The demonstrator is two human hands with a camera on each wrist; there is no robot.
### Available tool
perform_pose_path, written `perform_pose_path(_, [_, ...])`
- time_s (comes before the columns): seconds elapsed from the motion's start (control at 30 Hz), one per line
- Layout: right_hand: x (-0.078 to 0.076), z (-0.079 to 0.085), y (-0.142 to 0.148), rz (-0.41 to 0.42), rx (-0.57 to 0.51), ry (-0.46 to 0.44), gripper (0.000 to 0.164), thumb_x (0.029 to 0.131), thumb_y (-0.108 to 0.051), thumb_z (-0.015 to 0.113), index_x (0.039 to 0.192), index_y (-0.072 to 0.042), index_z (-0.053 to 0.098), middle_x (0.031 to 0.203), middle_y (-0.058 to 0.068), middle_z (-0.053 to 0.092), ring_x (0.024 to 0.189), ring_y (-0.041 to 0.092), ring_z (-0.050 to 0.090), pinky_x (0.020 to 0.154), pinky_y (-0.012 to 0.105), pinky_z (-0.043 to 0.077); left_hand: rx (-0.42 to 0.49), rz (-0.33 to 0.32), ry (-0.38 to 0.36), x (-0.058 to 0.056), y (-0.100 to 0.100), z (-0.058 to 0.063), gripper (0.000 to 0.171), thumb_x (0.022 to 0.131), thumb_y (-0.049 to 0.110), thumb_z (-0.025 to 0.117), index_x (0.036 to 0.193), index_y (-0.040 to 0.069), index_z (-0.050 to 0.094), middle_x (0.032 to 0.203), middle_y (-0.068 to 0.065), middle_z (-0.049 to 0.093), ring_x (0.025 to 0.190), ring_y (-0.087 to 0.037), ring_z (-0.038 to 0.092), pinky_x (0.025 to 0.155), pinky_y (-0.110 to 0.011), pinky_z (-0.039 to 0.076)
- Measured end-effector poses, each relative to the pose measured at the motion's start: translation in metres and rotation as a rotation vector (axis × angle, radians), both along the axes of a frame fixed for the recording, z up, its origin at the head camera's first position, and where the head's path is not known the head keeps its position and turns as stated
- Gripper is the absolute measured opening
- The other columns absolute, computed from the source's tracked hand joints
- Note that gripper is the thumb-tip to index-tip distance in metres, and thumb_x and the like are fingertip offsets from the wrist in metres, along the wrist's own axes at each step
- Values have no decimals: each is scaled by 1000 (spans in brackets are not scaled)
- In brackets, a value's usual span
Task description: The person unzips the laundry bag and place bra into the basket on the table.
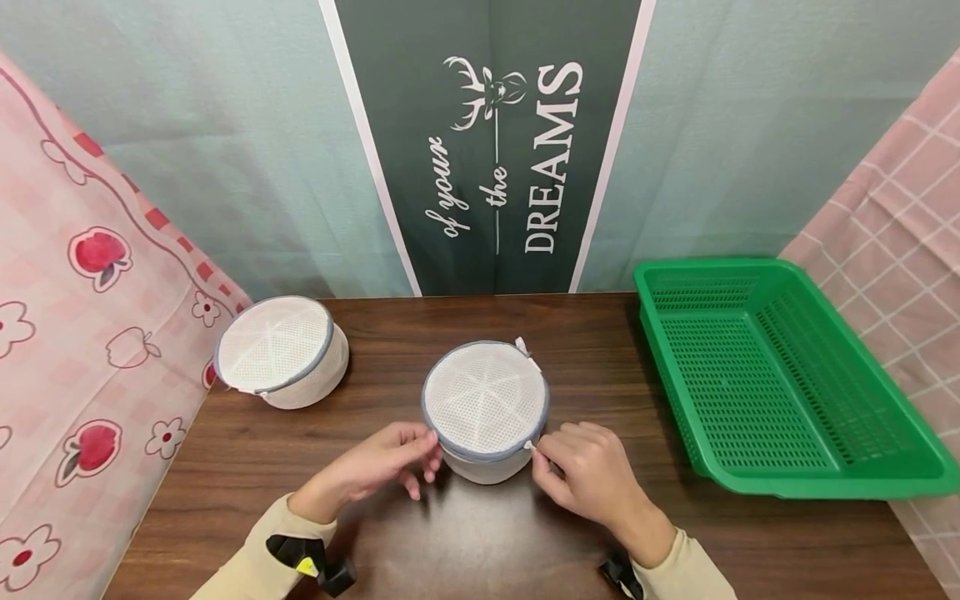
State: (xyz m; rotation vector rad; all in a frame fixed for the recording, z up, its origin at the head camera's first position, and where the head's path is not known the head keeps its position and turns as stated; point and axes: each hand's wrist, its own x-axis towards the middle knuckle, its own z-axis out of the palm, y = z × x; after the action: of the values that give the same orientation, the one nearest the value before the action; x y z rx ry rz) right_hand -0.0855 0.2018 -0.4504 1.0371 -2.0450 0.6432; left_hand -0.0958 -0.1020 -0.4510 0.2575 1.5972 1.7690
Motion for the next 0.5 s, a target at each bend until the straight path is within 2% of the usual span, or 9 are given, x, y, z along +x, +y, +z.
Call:
perform_pose_path(0.17, [2, -1, -3, 26, 7, -10, 36, 97, -22, 49, 61, -20, 44, 58, -13, 32, 51, 2, 29, 49, 16, 22, 10, -39, -29, 3, 7, 0, 35, 109, 26, 49, 100, -6, 60, 85, -2, 64, 75, -12, 63, 56, -23, 56])
perform_pose_path(0.37, [2, -4, -5, 38, 8, -11, 36, 98, -22, 49, 62, -19, 45, 59, -12, 33, 51, 3, 30, 48, 17, 24, 35, -21, -19, 3, 9, 1, 36, 108, 22, 50, 102, -12, 59, 85, -2, 64, 75, -12, 64, 57, -22, 56])
perform_pose_path(0.5, [3, -6, -6, 50, 7, -14, 36, 98, -21, 49, 62, -20, 45, 59, -12, 33, 51, 3, 30, 49, 17, 23, 56, 8, -9, 2, 8, 2, 31, 107, 17, 52, 103, -13, 57, 85, -3, 62, 76, -13, 64, 57, -23, 56])
